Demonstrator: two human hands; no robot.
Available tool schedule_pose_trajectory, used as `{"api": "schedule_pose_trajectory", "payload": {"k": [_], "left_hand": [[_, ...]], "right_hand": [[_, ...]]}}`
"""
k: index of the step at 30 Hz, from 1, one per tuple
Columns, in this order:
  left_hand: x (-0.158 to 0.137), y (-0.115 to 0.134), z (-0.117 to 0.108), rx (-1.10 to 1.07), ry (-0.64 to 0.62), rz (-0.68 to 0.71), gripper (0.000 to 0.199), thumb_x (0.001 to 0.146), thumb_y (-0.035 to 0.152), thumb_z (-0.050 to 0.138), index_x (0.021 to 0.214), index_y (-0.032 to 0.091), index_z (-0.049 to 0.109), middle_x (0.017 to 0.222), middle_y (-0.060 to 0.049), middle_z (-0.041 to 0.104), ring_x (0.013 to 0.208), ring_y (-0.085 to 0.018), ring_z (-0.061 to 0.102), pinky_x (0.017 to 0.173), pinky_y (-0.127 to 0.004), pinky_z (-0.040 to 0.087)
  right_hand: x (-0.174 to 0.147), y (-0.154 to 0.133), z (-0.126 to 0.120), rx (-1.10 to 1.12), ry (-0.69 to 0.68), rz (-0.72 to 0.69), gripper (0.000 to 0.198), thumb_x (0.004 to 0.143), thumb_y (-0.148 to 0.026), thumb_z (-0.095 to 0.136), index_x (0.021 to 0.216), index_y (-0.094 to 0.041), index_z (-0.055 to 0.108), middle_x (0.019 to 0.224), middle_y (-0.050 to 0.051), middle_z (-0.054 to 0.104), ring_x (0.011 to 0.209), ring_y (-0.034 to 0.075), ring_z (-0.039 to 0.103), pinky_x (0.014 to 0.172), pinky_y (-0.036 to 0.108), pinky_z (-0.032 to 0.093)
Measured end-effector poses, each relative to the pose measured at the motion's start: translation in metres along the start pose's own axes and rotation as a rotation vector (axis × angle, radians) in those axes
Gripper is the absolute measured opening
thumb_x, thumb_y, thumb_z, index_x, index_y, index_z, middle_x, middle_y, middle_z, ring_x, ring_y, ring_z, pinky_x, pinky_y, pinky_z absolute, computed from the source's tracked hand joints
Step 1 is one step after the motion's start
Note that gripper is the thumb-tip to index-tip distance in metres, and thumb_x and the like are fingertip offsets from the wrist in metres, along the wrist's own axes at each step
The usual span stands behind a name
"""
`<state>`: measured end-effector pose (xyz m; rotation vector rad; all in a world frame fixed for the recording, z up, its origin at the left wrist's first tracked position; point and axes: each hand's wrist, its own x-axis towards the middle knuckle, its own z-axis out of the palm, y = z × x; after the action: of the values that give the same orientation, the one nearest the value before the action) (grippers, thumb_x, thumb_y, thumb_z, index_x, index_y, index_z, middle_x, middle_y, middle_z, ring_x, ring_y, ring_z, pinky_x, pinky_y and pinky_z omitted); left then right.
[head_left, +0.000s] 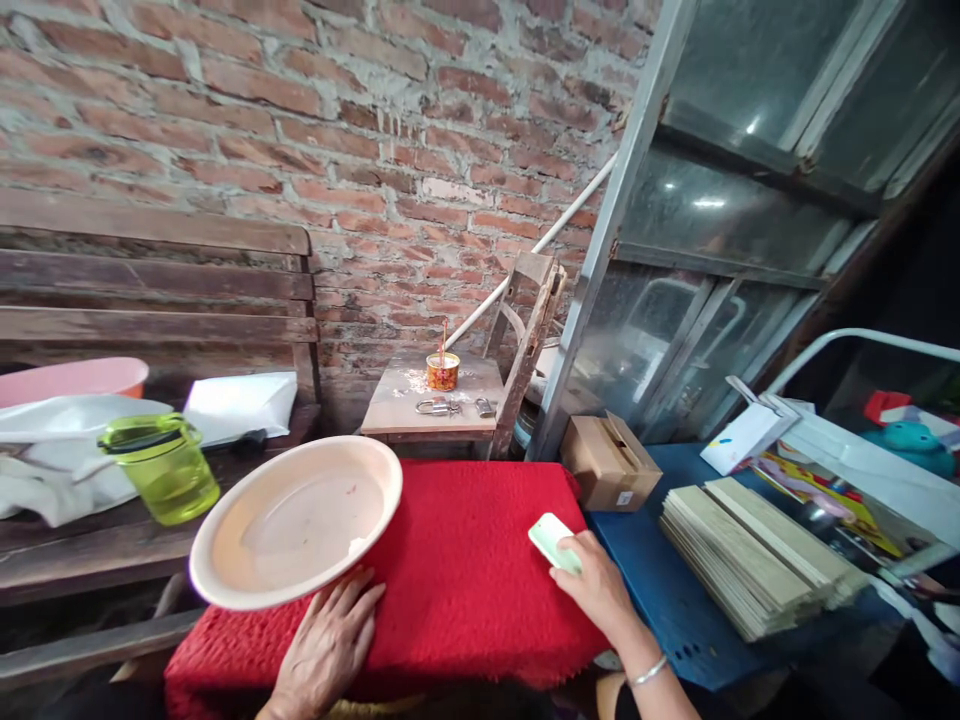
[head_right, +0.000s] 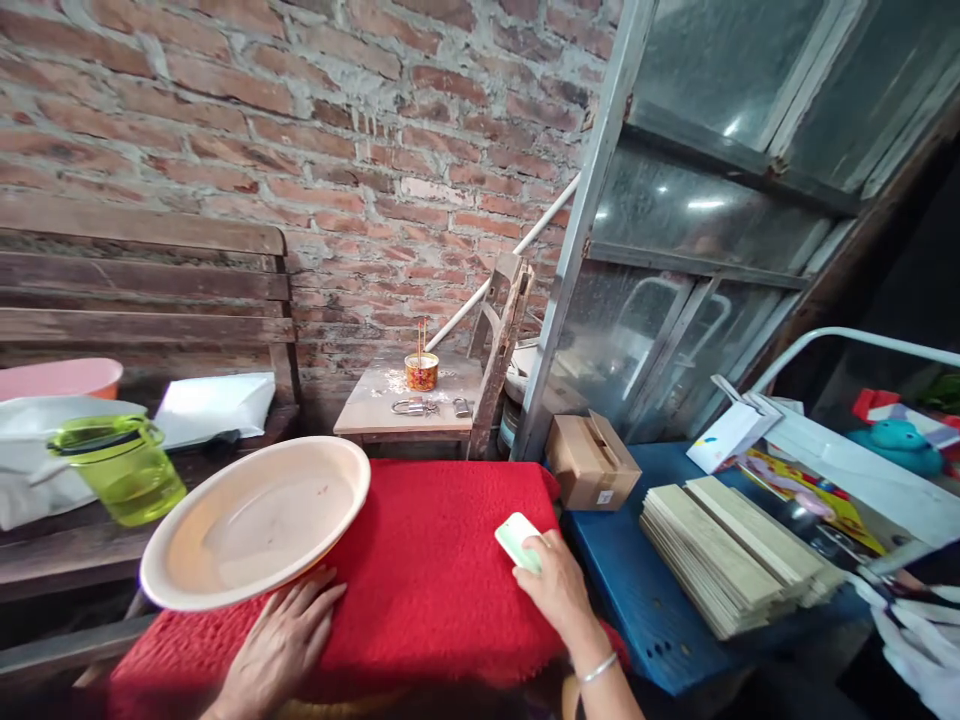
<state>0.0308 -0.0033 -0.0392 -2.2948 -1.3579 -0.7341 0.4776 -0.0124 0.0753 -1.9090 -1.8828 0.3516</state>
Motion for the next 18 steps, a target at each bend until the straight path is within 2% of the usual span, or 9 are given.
{"api": "schedule_pose_trajectory", "payload": {"k": [4,7,9,11,15,18], "left_hand": [[-0.001,-0.001,0.001,0.015,0.009,0.017,0.036,0.092,0.024,0.053,0.121,0.032,0.073,0.126,-0.003,0.074,0.116,-0.024,0.068,0.105,-0.039,0.044],[-0.001,-0.002,0.001,0.024,0.011,0.033,0.036,0.091,0.023,0.055,0.121,0.032,0.072,0.126,-0.002,0.074,0.117,-0.023,0.068,0.105,-0.038,0.044],[-0.002,-0.003,0.001,0.028,0.008,0.040,0.037,0.090,0.022,0.056,0.122,0.033,0.072,0.127,-0.002,0.074,0.117,-0.023,0.067,0.106,-0.037,0.044],[-0.002,-0.003,0.001,0.025,0.001,0.039,0.038,0.090,0.022,0.056,0.123,0.033,0.071,0.128,-0.001,0.073,0.118,-0.023,0.067,0.107,-0.037,0.044],[-0.001,0.000,0.000,-0.008,-0.023,0.001,0.038,0.090,0.022,0.057,0.123,0.033,0.072,0.128,-0.001,0.074,0.119,-0.022,0.067,0.109,-0.036,0.044],[0.000,0.004,-0.004,-0.001,-0.022,-0.017,0.039,0.090,0.021,0.056,0.124,0.033,0.072,0.129,-0.001,0.073,0.120,-0.022,0.067,0.108,-0.037,0.045]], "right_hand": [[0.006,-0.051,0.045,-0.041,-0.068,-0.162,0.028,0.081,-0.029,0.069,0.108,-0.031,0.075,0.102,0.004,0.065,0.098,0.023,0.063,0.092,0.033,0.049],[0.017,-0.059,0.065,-0.107,-0.053,-0.187,0.032,0.084,-0.031,0.067,0.116,-0.034,0.075,0.107,0.004,0.067,0.099,0.024,0.063,0.094,0.035,0.048],[0.026,-0.042,0.058,-0.157,-0.028,-0.117,0.035,0.086,-0.035,0.066,0.120,-0.036,0.074,0.112,0.005,0.068,0.102,0.025,0.064,0.096,0.036,0.048],[0.032,-0.011,0.038,-0.200,0.004,0.055,0.037,0.086,-0.039,0.063,0.122,-0.035,0.074,0.113,0.006,0.068,0.104,0.026,0.065,0.097,0.036,0.047],[0.021,0.066,-0.012,-0.242,0.062,0.413,0.046,0.091,-0.044,0.049,0.125,-0.026,0.074,0.093,0.014,0.069,0.086,0.034,0.071,0.082,0.045,0.050],[0.007,0.102,-0.025,-0.193,0.178,0.554,0.044,0.090,-0.049,0.046,0.117,-0.031,0.076,0.080,0.015,0.067,0.075,0.038,0.069,0.072,0.052,0.048]]}}
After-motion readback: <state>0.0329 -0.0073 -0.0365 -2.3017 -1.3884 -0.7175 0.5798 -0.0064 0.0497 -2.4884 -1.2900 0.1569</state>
